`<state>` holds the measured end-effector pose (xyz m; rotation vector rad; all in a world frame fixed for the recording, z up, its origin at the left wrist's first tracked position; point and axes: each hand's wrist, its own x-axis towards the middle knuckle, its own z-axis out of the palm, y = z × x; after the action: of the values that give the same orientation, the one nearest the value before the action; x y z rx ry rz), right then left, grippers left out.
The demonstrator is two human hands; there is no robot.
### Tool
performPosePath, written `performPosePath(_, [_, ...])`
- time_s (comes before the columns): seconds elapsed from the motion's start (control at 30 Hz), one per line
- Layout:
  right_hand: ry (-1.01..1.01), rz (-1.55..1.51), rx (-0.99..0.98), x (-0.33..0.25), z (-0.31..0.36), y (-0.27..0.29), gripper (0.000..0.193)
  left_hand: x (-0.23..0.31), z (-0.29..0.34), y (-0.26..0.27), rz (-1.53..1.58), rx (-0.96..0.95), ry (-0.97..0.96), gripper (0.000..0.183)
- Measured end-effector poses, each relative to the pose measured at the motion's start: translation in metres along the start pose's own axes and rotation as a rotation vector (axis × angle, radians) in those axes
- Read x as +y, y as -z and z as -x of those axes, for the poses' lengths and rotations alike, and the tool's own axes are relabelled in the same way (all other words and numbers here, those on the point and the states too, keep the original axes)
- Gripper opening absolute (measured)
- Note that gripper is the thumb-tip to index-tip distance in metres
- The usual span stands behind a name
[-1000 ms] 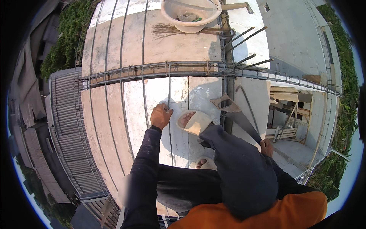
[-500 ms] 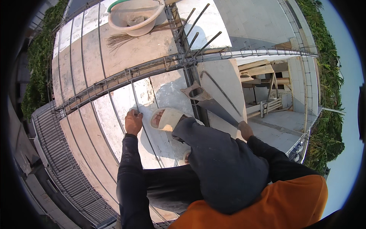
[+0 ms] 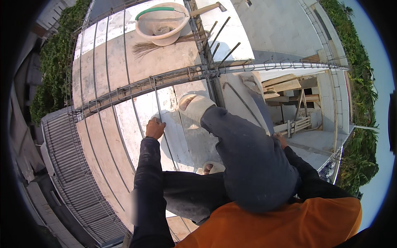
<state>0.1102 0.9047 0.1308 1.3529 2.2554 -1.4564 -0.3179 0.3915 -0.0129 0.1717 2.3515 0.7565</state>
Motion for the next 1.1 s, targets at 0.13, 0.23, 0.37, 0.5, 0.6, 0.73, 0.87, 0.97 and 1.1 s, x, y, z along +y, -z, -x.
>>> performPosePath(0.13, [-0.238, 0.257, -0.130, -0.010, -0.026, -0.011, 0.021, 0.017, 0.010, 0.000, -0.069, 0.023, 0.147, 0.054])
performPosePath(0.23, [-0.302, 0.365, -0.221, -0.012, -0.046, -0.028, 0.022, 0.028, 0.012, -0.001, -0.093, 0.070, 0.205, 0.052])
performPosePath(0.37, [-0.350, 0.448, -0.316, -0.002, -0.077, -0.045, 0.023, 0.034, 0.009, 0.006, -0.060, 0.047, 0.235, 0.051])
performPosePath(0.5, [-0.398, 0.502, -0.386, 0.021, -0.105, -0.044, 0.024, 0.037, 0.003, 0.012, -0.054, -0.015, 0.265, 0.056])
performPosePath(0.6, [-0.435, 0.524, -0.436, 0.037, -0.122, -0.043, 0.025, 0.034, -0.001, 0.016, 0.030, -0.035, 0.210, 0.056])
performPosePath(0.73, [-0.475, 0.550, -0.530, 0.017, -0.162, -0.027, 0.027, 0.027, -0.003, 0.019, 0.113, -0.056, 0.213, 0.056])
performPosePath(0.87, [-0.427, 0.344, -0.077, -0.105, -0.265, 0.022, 0.020, 0.019, -0.009, 0.017, 0.150, -0.107, 0.216, 0.055])
performPosePath(0.97, [-0.047, -0.006, 0.240, -0.256, -0.370, 0.030, 0.022, 0.016, -0.008, 0.013, 0.112, -0.070, 0.230, 0.052])
performPosePath(1.1, [0.336, 0.179, 0.103, -0.455, -0.499, -0.045, 0.039, 0.019, -0.004, 0.011, 0.082, -0.058, 0.294, 0.047])
